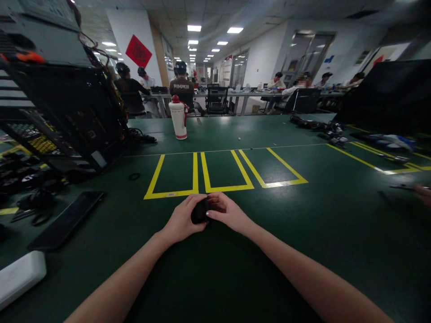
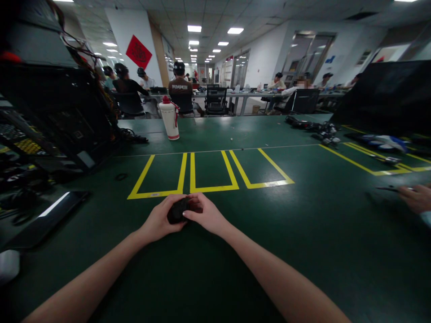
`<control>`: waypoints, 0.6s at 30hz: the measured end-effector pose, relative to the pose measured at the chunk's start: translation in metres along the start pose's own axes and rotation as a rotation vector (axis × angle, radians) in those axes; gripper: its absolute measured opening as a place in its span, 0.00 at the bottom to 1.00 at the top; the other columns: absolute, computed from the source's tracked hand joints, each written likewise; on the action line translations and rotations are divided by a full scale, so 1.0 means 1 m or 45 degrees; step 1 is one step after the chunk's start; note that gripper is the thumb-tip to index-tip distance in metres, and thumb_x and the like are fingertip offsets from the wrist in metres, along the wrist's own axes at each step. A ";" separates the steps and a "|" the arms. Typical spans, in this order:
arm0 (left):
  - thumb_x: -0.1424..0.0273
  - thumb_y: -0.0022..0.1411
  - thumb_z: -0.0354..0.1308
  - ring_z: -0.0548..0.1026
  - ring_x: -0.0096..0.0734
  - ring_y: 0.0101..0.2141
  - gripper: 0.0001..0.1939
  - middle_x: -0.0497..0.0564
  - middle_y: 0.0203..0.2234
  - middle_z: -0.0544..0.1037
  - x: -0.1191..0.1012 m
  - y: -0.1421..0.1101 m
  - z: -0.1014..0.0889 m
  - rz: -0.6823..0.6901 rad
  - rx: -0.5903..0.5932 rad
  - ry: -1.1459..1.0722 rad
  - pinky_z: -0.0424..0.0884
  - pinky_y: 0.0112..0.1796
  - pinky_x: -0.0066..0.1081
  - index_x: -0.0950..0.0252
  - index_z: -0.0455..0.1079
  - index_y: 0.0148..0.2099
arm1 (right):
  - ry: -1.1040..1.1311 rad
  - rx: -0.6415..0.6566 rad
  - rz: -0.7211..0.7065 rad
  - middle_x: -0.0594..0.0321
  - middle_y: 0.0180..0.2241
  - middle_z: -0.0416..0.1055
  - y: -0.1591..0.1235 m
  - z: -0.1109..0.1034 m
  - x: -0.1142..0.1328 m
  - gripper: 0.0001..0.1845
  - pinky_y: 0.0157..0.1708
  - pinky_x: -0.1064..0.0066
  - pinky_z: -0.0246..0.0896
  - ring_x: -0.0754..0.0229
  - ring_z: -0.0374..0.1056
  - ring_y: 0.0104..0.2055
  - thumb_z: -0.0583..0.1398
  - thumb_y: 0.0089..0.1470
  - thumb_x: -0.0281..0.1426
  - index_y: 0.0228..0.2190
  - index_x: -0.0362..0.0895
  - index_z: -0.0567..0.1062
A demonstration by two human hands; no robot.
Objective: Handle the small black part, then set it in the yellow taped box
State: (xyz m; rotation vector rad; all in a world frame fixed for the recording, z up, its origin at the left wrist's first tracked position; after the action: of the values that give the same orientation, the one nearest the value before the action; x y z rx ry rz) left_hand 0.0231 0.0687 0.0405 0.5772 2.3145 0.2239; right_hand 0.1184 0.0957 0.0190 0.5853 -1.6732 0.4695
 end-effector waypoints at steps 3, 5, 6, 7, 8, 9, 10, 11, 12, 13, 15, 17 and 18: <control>0.72 0.47 0.60 0.65 0.38 0.47 0.31 0.49 0.46 0.65 0.000 0.000 0.000 -0.002 0.004 0.003 0.65 0.46 0.41 0.55 0.53 0.53 | -0.040 0.044 0.035 0.61 0.44 0.63 -0.001 0.001 0.000 0.20 0.47 0.59 0.59 0.59 0.62 0.47 0.58 0.46 0.34 0.43 0.47 0.62; 0.72 0.47 0.60 0.65 0.38 0.47 0.31 0.50 0.46 0.65 -0.001 0.000 0.000 0.002 0.002 0.010 0.64 0.47 0.41 0.55 0.53 0.53 | -0.026 0.092 0.019 0.62 0.44 0.62 -0.002 0.002 0.003 0.19 0.46 0.60 0.60 0.59 0.62 0.47 0.59 0.45 0.33 0.41 0.47 0.63; 0.72 0.47 0.60 0.65 0.37 0.47 0.31 0.50 0.47 0.65 -0.001 -0.001 0.000 0.004 0.000 0.012 0.64 0.47 0.40 0.56 0.53 0.53 | -0.009 0.113 0.007 0.63 0.44 0.62 -0.002 0.003 0.004 0.18 0.46 0.61 0.60 0.60 0.62 0.47 0.59 0.45 0.31 0.40 0.47 0.63; 0.73 0.47 0.60 0.65 0.37 0.47 0.31 0.50 0.47 0.65 -0.001 -0.001 -0.001 0.009 -0.001 0.013 0.64 0.47 0.40 0.56 0.53 0.53 | 0.009 0.124 -0.006 0.63 0.44 0.62 -0.002 0.003 0.005 0.18 0.46 0.62 0.60 0.60 0.62 0.47 0.60 0.44 0.30 0.40 0.47 0.63; 0.73 0.47 0.60 0.65 0.37 0.47 0.31 0.50 0.47 0.64 -0.001 -0.001 0.000 0.013 0.000 0.012 0.63 0.47 0.40 0.56 0.52 0.53 | 0.024 0.124 -0.018 0.63 0.43 0.62 -0.002 0.003 0.006 0.18 0.46 0.62 0.60 0.60 0.62 0.47 0.60 0.44 0.30 0.39 0.47 0.64; 0.73 0.48 0.59 0.65 0.37 0.47 0.31 0.50 0.47 0.64 -0.001 -0.001 0.000 0.014 0.004 0.010 0.63 0.47 0.40 0.56 0.52 0.53 | 0.031 0.114 -0.026 0.63 0.43 0.62 -0.002 0.003 0.006 0.17 0.47 0.62 0.60 0.60 0.62 0.48 0.60 0.44 0.30 0.38 0.46 0.64; 0.72 0.48 0.59 0.65 0.37 0.47 0.31 0.50 0.47 0.64 -0.001 -0.001 0.000 0.013 0.009 0.010 0.64 0.47 0.40 0.56 0.52 0.54 | 0.036 0.100 -0.032 0.63 0.43 0.63 -0.001 0.003 0.005 0.16 0.46 0.62 0.60 0.60 0.62 0.47 0.60 0.44 0.31 0.38 0.46 0.64; 0.72 0.48 0.59 0.65 0.37 0.47 0.31 0.50 0.47 0.64 0.000 -0.001 0.001 0.009 0.009 0.013 0.64 0.47 0.40 0.56 0.52 0.53 | 0.041 0.079 -0.040 0.63 0.42 0.63 -0.001 0.003 0.005 0.15 0.46 0.62 0.60 0.61 0.63 0.46 0.59 0.45 0.32 0.37 0.46 0.65; 0.72 0.48 0.59 0.65 0.37 0.47 0.31 0.50 0.47 0.65 0.000 -0.001 0.001 0.006 0.007 0.018 0.64 0.47 0.40 0.56 0.53 0.53 | 0.045 0.051 -0.050 0.63 0.42 0.64 0.000 0.002 0.004 0.15 0.46 0.62 0.60 0.61 0.63 0.46 0.59 0.45 0.32 0.37 0.45 0.65; 0.72 0.48 0.59 0.65 0.38 0.47 0.30 0.50 0.46 0.65 0.000 0.000 0.000 0.004 0.002 0.024 0.64 0.46 0.40 0.56 0.53 0.53 | 0.044 0.023 -0.057 0.62 0.41 0.64 0.001 0.001 0.003 0.15 0.47 0.61 0.59 0.61 0.63 0.45 0.59 0.45 0.33 0.37 0.45 0.65; 0.72 0.47 0.60 0.65 0.38 0.47 0.30 0.50 0.46 0.65 0.000 0.000 0.000 0.004 -0.009 0.030 0.64 0.47 0.41 0.56 0.53 0.53 | 0.032 -0.030 -0.049 0.61 0.41 0.65 0.002 -0.001 0.001 0.18 0.48 0.60 0.58 0.61 0.63 0.45 0.59 0.44 0.33 0.39 0.45 0.64; 0.72 0.47 0.59 0.65 0.38 0.47 0.31 0.50 0.47 0.65 0.000 0.000 0.000 0.003 -0.003 0.020 0.64 0.47 0.41 0.56 0.53 0.53 | -0.001 -0.040 -0.007 0.60 0.43 0.64 0.002 -0.002 -0.003 0.21 0.48 0.60 0.58 0.60 0.63 0.46 0.60 0.44 0.33 0.42 0.46 0.63; 0.72 0.47 0.59 0.65 0.38 0.47 0.31 0.50 0.47 0.65 0.000 0.000 0.000 -0.003 0.005 0.013 0.64 0.47 0.41 0.56 0.53 0.53 | -0.022 -0.024 0.016 0.60 0.43 0.64 0.001 -0.002 -0.004 0.21 0.47 0.59 0.59 0.59 0.63 0.46 0.59 0.45 0.34 0.43 0.46 0.62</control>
State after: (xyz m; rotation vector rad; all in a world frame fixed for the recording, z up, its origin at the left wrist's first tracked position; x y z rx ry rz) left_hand 0.0231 0.0685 0.0399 0.5768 2.3261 0.2223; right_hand 0.1194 0.0980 0.0155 0.5667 -1.6973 0.4586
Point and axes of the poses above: each hand's wrist, its own y-axis towards the middle knuckle, its own z-axis out of the palm, x = y × z, the point moved 9 cm from there along y, towards the middle knuckle
